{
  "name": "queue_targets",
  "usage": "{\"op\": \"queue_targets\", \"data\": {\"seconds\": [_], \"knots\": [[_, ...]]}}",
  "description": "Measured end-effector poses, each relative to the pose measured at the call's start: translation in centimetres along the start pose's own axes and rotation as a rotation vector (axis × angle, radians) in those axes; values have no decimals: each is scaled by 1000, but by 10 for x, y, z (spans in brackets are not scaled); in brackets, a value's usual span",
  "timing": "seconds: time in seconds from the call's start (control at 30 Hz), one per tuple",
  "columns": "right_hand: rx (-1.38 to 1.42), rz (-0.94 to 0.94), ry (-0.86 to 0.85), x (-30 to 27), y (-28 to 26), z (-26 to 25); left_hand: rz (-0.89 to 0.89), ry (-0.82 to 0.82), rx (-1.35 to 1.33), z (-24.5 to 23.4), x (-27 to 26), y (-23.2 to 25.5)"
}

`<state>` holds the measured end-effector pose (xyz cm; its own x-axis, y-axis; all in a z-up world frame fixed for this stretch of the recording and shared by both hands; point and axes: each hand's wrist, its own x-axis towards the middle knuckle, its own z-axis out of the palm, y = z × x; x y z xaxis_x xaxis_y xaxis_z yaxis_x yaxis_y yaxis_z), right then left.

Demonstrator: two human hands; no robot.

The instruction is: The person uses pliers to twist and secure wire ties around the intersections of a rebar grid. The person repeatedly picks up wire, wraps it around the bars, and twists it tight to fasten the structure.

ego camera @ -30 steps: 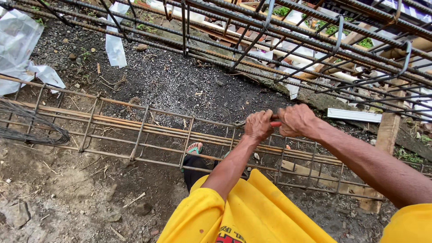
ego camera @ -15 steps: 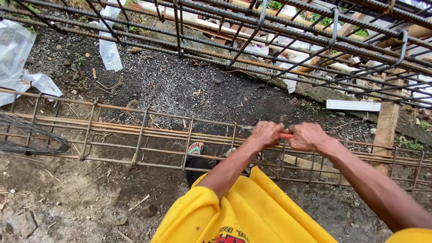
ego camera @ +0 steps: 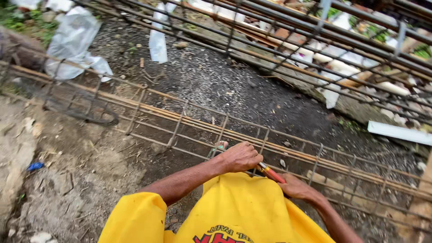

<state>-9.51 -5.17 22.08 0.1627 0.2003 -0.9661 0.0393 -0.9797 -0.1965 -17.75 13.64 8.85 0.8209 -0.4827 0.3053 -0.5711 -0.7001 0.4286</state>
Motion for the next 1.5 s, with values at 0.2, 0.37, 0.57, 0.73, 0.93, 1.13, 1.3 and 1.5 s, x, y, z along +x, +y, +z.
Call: {"op": "queue_targets", "data": {"seconds": [0.2, 0.37, 0.57, 0.73, 0.93, 1.13, 1.3, 1.5], "knots": [[-49, -189, -4, 25, -31, 19, -100, -75, 149, -28, -33, -7], [277, -93, 65, 9, -54, 24, -460, 119, 4, -112, -68, -4], [300, -66, 236, 76, 23, 34, -1257, 838, 647, -146, -253, -94], [397, -59, 253, 95, 53, 40, -1802, 488, 466, -128, -356, -134], [278, 31, 310, 76, 42, 48, -1832, 17, 534, -115, -369, -168], [643, 77, 277, 72, 33, 61, -1779, 190, 312, -108, -361, -171], [423, 371, 467, 30, -6, 68, -1252, 499, 883, -80, -330, -164], [-100, -481, 517, 75, 79, 85, -1416, 482, 444, -100, -171, -82]]}}
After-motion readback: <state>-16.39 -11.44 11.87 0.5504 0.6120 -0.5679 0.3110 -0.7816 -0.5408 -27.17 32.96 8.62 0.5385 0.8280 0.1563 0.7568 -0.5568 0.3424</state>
